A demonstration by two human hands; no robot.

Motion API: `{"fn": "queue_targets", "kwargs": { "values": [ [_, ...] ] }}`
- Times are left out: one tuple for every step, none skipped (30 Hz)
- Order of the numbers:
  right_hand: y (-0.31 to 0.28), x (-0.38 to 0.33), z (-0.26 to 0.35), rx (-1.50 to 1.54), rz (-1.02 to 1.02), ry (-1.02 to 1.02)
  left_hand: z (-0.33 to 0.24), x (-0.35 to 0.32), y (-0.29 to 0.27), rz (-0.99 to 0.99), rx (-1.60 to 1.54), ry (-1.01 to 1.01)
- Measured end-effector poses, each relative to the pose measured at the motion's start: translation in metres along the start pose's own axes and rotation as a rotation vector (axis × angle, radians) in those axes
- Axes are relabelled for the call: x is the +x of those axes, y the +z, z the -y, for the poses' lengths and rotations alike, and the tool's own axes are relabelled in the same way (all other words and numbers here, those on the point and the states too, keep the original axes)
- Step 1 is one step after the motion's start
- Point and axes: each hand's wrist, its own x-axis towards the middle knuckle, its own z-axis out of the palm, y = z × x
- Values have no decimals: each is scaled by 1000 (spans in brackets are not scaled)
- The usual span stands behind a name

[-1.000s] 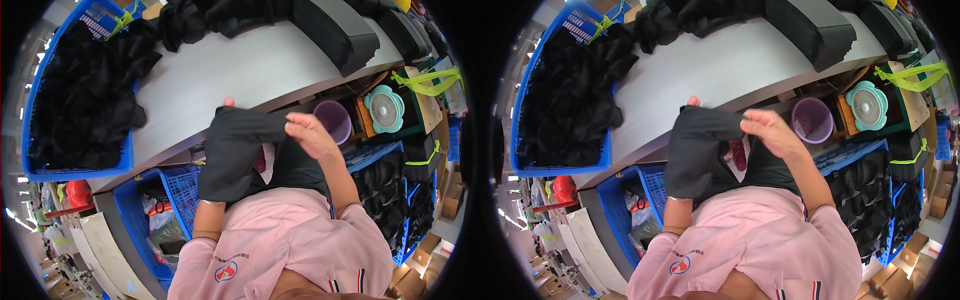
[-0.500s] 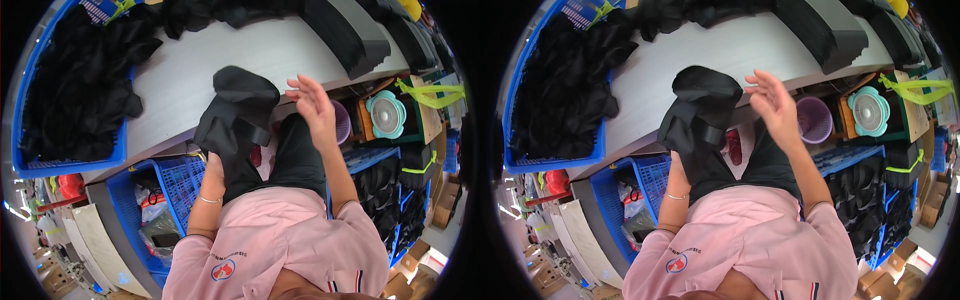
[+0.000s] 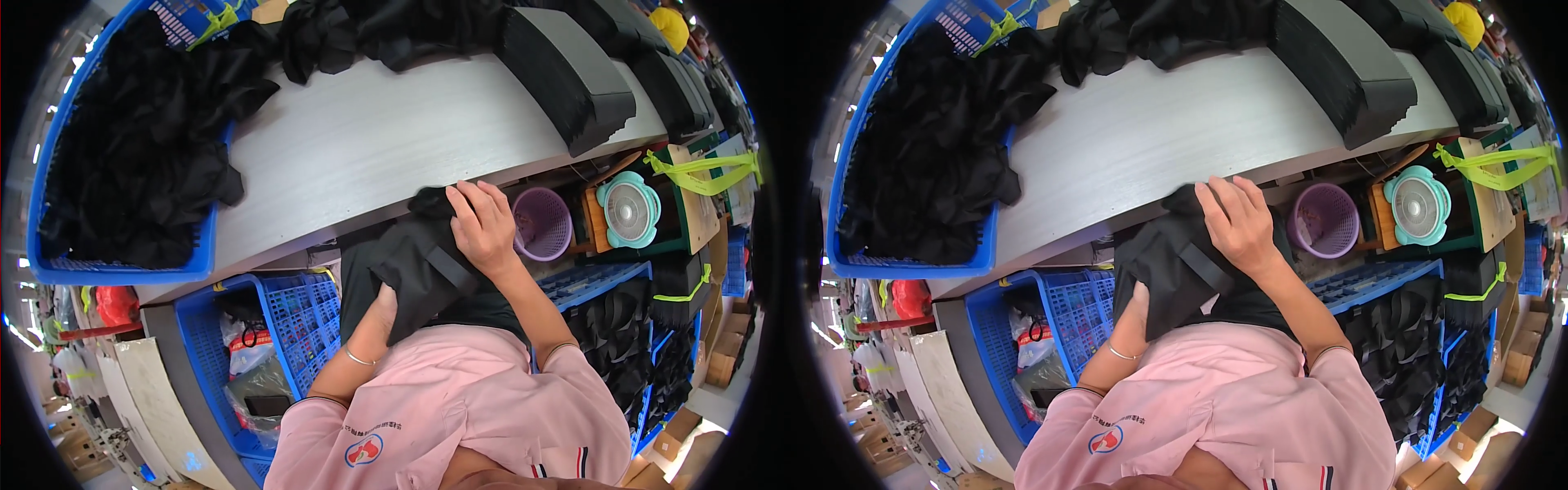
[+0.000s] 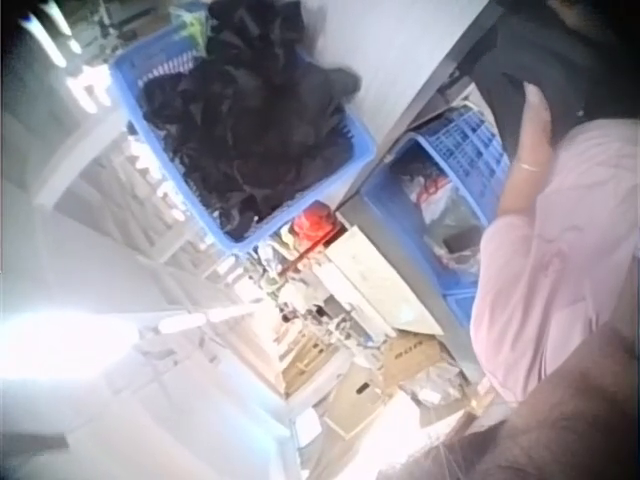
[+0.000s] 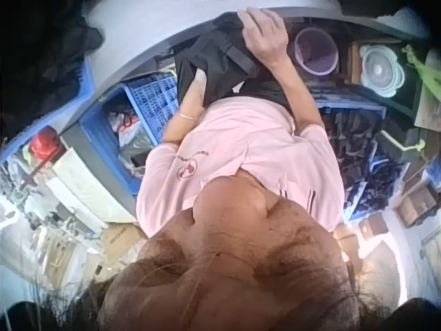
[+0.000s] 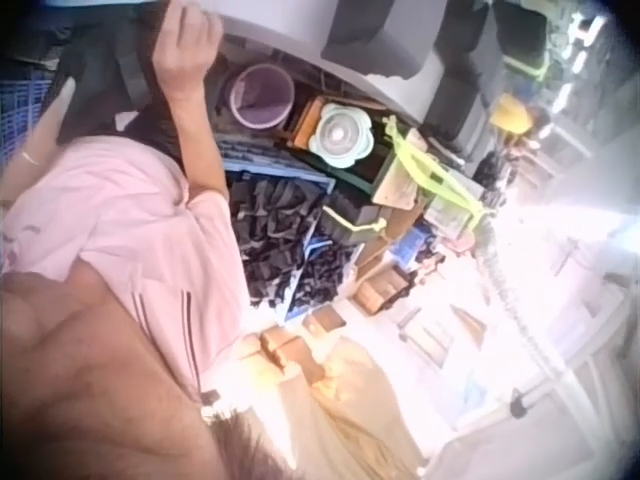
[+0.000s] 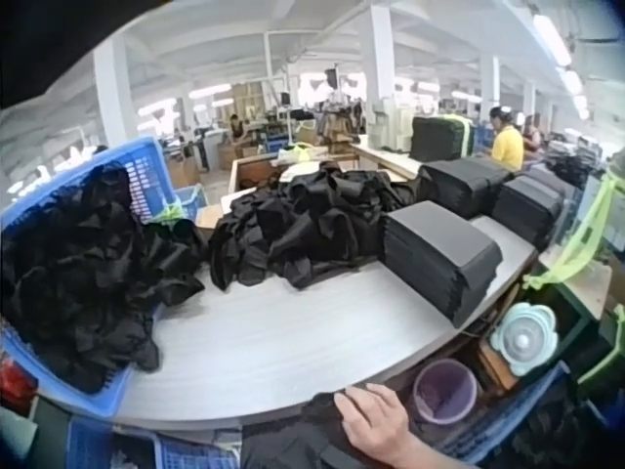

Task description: Assembling protective gear by fitting fabric sleeves onto foam padding and sorting components.

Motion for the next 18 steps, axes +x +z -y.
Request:
{"fn": "queue_targets", "kwargs": {
  "values": [
    [2, -4, -2, -28, -48, -24, -1, -1, 3, -31, 13, -12],
    [4, -8, -3, -26, -46, -28, -5, -4, 9, -65, 26, -22],
    [5, -13, -4, 75, 7, 78, -9, -6, 16, -98, 37, -34],
    [4, -16, -5, 175, 62, 185, -14, -8, 22, -131, 49, -45],
    [0, -13, -4, 179, 64, 179, -19, -12, 26, -167, 60, -54],
    [-6, -9, -3, 412, 130, 354, -22, -14, 26, -202, 71, -62],
    [-13, -4, -4, 646, 198, 530, -23, -14, 10, -204, 67, -56],
    [-27, 9, -6, 958, 370, 709, -25, -12, -16, -201, -13, -38],
    [-33, 10, -16, 957, 367, 707, -37, -6, -21, -195, -88, -32],
    [-37, 11, -27, 1205, 365, 665, -51, -3, -26, -150, -36, 43],
    [-40, 12, -36, 1444, 360, 620, -68, 2, -19, -100, 10, 113],
    [-41, 21, -39, 1412, 364, 584, -79, 3, -18, -128, 83, 192],
    [-38, 31, -47, 1303, 367, 504, -87, 8, -14, -128, 86, 198],
    [-33, 46, -50, 1149, 331, 466, -95, 13, -6, -236, 93, 261],
    [-30, 61, -52, 986, 291, 432, -99, 19, 0, -334, 97, 318],
    [-19, 73, -58, 926, 247, 440, -100, 23, 2, -314, 112, 377],
    [-5, 84, -64, 870, 203, 448, -99, 27, -3, -317, 117, 383],
    [10, 91, -71, 816, 135, 478, -96, 33, -8, -339, 288, 349]
  ]
}}
